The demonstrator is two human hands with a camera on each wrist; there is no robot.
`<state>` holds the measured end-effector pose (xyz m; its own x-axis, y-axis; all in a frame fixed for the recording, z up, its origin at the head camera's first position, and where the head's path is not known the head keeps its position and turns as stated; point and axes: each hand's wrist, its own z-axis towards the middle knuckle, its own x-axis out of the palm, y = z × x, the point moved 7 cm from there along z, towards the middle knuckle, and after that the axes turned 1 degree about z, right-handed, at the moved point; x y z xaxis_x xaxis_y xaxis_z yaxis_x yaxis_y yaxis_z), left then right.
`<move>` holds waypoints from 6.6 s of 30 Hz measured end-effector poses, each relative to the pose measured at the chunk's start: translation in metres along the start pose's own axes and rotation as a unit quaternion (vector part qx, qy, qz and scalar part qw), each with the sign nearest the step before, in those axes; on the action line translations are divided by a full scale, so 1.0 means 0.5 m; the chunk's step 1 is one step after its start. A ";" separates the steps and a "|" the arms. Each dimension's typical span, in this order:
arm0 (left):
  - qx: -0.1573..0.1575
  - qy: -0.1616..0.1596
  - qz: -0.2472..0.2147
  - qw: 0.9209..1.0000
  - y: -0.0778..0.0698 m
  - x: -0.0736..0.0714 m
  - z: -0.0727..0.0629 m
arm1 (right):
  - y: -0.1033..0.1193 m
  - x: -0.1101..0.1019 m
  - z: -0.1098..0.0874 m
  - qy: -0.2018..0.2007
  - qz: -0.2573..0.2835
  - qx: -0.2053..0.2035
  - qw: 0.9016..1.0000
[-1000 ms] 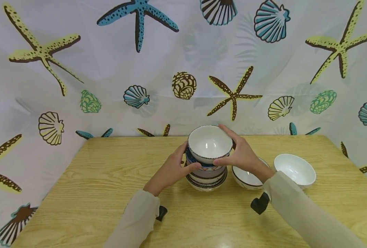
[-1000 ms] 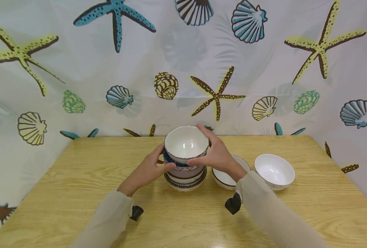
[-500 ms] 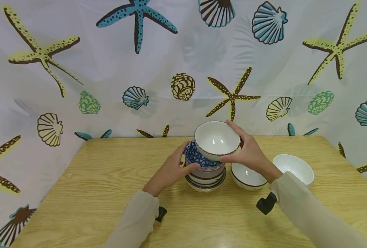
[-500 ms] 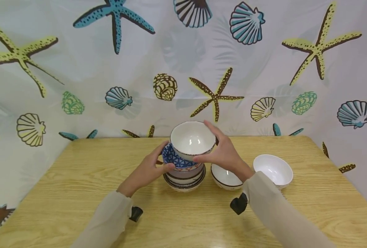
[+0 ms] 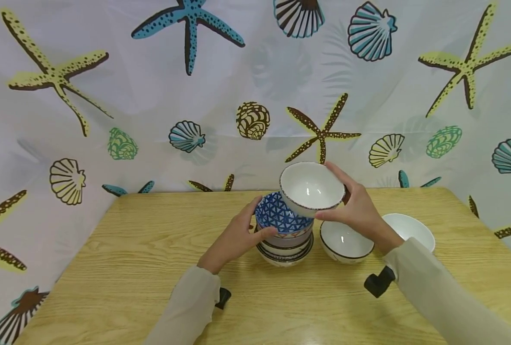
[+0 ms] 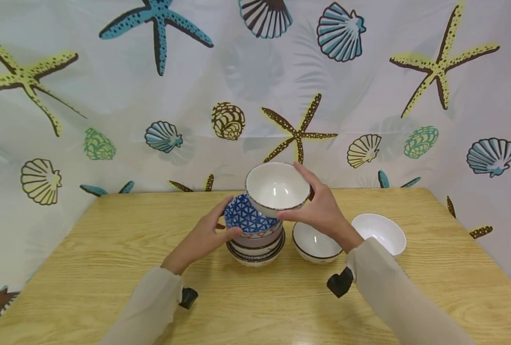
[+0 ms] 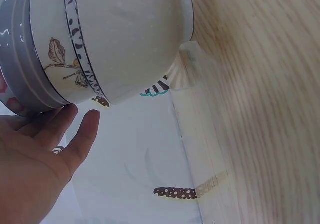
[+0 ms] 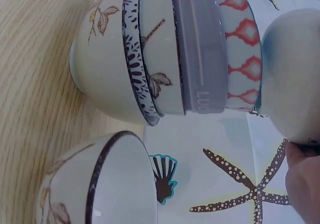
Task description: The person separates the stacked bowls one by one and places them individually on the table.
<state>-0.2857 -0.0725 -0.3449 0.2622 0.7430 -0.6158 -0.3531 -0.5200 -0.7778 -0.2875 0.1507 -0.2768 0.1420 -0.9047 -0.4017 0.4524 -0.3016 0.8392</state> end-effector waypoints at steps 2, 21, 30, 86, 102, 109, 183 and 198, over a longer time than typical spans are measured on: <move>0.002 0.000 0.000 1.000 -0.001 0.001 0.001 | 0.001 -0.010 -0.004 -0.007 -0.005 0.002 1.000; -0.003 0.000 0.006 1.000 0.001 0.002 0.000 | -0.029 -0.126 -0.068 -0.075 -0.059 0.035 0.995; -0.007 0.007 -0.005 1.000 0.002 0.003 0.001 | -0.062 -0.184 -0.110 -0.105 -0.104 0.061 0.987; -0.002 0.004 0.004 1.000 0.000 0.005 0.005 | -0.427 -0.480 -0.338 -0.293 -0.211 0.205 0.910; -0.012 0.002 0.001 1.000 0.003 0.004 0.004 | -0.326 -0.424 -0.351 -0.296 -0.191 0.256 0.900; -0.009 -0.002 0.003 1.000 0.004 -0.001 0.002 | -0.301 -0.404 -0.354 -0.286 -0.210 0.268 0.896; -0.005 0.010 0.009 1.000 0.002 0.004 0.002 | -0.472 -0.506 -0.368 -0.259 -0.204 0.252 0.910; 0.001 0.011 0.010 1.000 -0.001 0.004 0.003 | -0.371 -0.434 -0.261 -0.192 -0.173 0.214 0.942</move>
<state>-0.2865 -0.0702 -0.3457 0.2752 0.7233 -0.6333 -0.3609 -0.5329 -0.7654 -0.2875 0.4421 -0.3933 -0.3153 -0.7477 -0.5844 0.0046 -0.6170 0.7870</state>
